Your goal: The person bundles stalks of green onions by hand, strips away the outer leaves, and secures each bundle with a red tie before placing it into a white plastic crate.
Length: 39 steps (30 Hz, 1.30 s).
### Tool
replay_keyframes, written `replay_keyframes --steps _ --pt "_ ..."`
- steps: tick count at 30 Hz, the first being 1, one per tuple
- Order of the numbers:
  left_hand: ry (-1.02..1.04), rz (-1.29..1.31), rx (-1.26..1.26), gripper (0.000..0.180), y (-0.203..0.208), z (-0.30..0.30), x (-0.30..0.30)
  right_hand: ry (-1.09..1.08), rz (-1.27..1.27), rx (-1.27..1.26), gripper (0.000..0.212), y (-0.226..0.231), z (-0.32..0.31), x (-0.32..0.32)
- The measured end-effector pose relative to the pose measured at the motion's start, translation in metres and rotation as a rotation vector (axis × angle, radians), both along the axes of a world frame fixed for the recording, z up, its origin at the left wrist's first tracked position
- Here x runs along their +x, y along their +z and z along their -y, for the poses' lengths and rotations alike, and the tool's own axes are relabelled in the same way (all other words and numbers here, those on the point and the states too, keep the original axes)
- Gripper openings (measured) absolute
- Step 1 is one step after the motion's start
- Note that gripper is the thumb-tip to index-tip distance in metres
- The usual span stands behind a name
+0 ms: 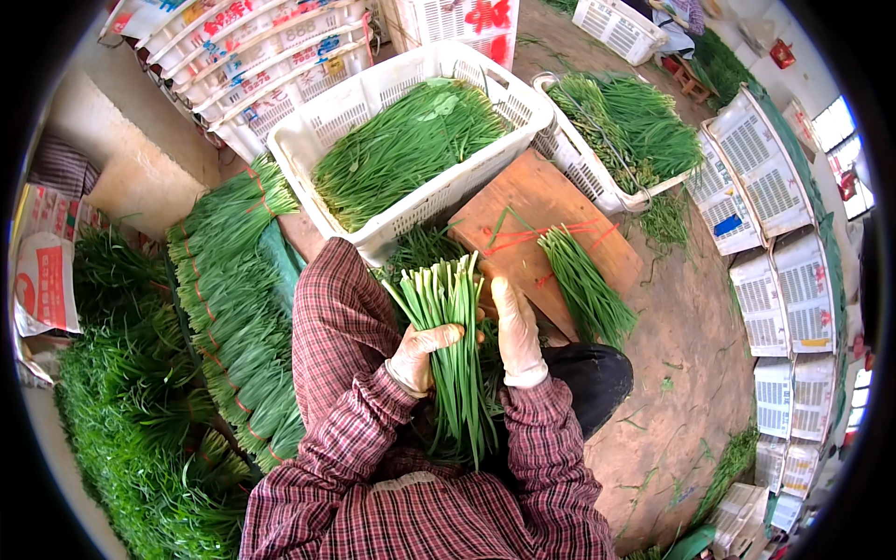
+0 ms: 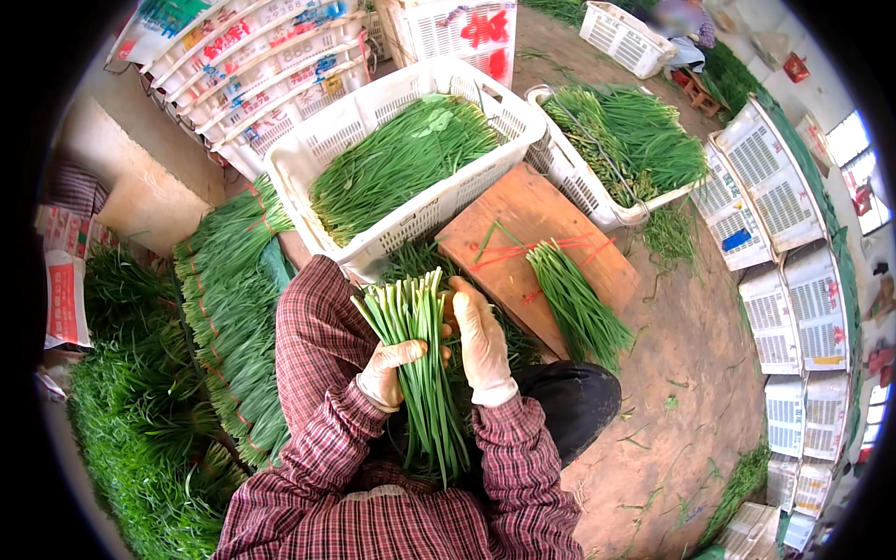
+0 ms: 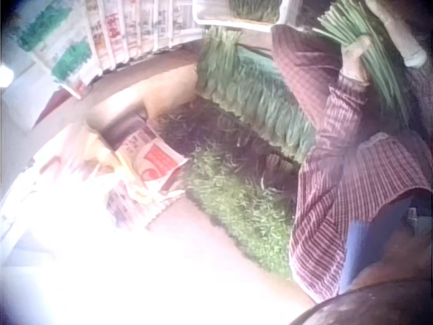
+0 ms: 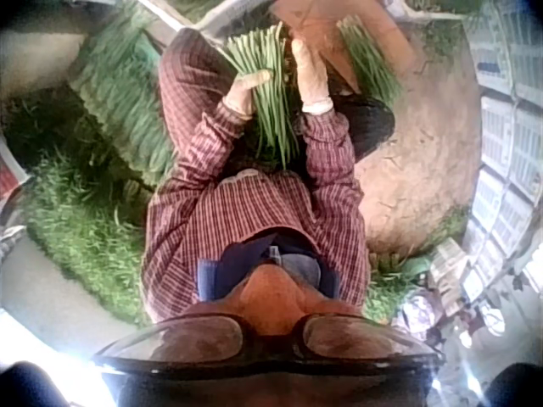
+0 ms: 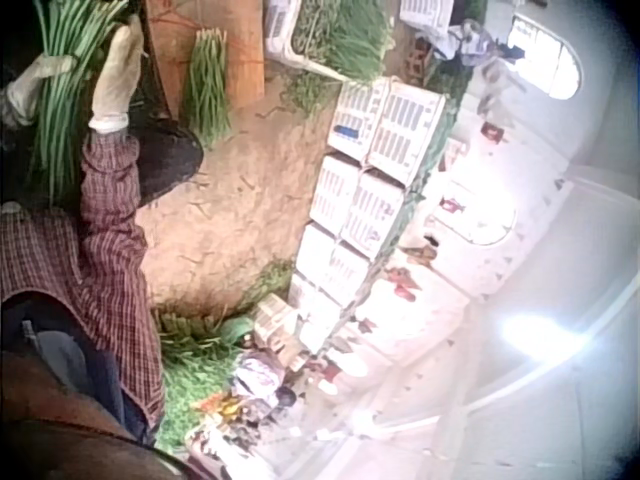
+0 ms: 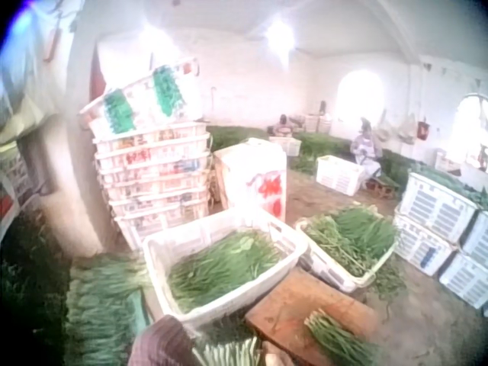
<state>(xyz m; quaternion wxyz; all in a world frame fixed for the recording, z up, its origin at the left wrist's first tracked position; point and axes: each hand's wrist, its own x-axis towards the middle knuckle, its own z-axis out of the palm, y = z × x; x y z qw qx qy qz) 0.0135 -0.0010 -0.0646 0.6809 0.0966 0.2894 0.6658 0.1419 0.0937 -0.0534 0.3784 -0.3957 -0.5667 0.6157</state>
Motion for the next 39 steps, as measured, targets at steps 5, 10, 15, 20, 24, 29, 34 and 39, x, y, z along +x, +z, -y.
replay_keyframes --steps 5,10,15,20,24,29,34,39 --pt "0.105 -0.102 -0.008 0.051 0.000 -0.001 0.004 -0.164 0.341 0.610 0.036 0.034 0.023 0.003" --pt "0.084 -0.144 -0.030 0.052 -0.004 0.003 0.005 -0.108 0.452 0.618 0.022 0.039 0.022 -0.006" --pt "0.106 -0.157 -0.007 0.057 -0.004 0.004 0.006 -0.063 0.176 0.155 0.017 0.017 0.018 -0.003" --pt "0.119 -0.157 -0.042 0.057 -0.010 0.004 0.004 0.012 0.080 -0.099 0.014 0.032 0.013 0.003" --pt "0.112 -0.133 -0.063 0.055 -0.008 0.007 0.002 0.027 -0.014 -0.209 0.014 0.038 0.007 0.007" --pt "0.063 -0.044 -0.075 0.058 -0.012 0.011 -0.003 -0.049 -0.186 -0.311 0.014 0.054 -0.009 0.019" --pt "0.007 -0.002 -0.040 0.063 -0.012 0.011 -0.003 0.095 -0.111 -0.250 0.018 0.044 -0.011 0.015" --pt "-0.027 0.018 0.023 0.063 -0.005 0.008 0.002 0.151 -0.046 -0.159 0.017 0.034 -0.005 0.008"
